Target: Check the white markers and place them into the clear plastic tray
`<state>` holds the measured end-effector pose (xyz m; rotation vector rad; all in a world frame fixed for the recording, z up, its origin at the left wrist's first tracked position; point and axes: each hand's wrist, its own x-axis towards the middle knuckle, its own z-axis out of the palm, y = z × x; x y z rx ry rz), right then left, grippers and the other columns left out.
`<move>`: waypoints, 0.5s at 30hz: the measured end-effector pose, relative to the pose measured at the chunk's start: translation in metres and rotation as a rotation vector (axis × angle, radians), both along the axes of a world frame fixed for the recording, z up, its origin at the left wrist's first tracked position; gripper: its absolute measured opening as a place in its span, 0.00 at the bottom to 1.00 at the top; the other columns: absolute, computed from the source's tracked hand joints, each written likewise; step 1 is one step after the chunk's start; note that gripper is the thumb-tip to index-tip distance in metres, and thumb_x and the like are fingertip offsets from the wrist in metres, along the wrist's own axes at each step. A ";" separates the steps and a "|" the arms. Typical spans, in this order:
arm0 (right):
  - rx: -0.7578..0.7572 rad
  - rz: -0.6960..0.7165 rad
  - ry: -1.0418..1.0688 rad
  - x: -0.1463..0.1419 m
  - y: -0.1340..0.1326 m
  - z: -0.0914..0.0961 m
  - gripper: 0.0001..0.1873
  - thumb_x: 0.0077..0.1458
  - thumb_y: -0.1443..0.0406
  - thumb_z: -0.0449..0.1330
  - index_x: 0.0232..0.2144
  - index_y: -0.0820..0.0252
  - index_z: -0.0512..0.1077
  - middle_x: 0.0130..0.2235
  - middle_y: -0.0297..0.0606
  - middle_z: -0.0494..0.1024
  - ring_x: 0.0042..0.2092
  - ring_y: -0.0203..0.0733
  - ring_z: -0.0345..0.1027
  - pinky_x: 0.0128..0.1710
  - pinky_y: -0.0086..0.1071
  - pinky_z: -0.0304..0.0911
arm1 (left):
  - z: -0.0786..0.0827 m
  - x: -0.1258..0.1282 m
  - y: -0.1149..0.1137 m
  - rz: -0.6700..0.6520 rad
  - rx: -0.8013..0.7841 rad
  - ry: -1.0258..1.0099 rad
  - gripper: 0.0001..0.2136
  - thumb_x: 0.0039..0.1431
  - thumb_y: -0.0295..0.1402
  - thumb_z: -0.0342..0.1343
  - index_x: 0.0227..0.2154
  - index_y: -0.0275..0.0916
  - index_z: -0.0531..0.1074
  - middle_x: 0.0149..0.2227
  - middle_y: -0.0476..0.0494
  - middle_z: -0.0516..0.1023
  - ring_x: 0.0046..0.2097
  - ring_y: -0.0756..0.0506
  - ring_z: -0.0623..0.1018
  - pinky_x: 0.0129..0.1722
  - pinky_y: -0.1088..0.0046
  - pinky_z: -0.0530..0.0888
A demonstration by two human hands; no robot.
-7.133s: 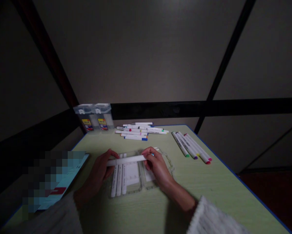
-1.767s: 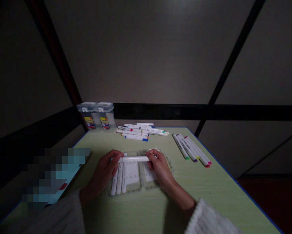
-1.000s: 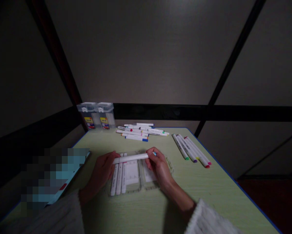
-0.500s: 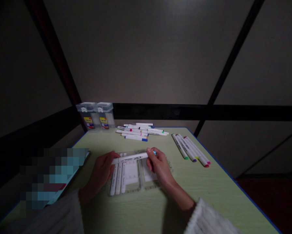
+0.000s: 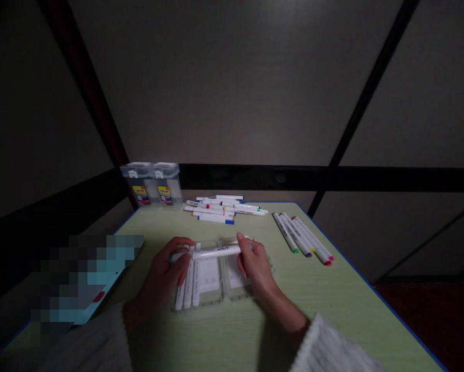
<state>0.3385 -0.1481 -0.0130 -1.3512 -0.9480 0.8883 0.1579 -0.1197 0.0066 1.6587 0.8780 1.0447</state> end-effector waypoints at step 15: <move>0.065 0.016 -0.004 -0.002 -0.001 0.003 0.27 0.49 0.44 0.53 0.12 0.57 0.58 0.08 0.25 0.55 0.14 0.30 0.44 0.17 0.27 0.43 | -0.002 -0.001 -0.003 -0.055 -0.075 -0.077 0.11 0.53 0.42 0.50 0.29 0.40 0.60 0.11 0.62 0.56 0.13 0.56 0.56 0.13 0.83 0.53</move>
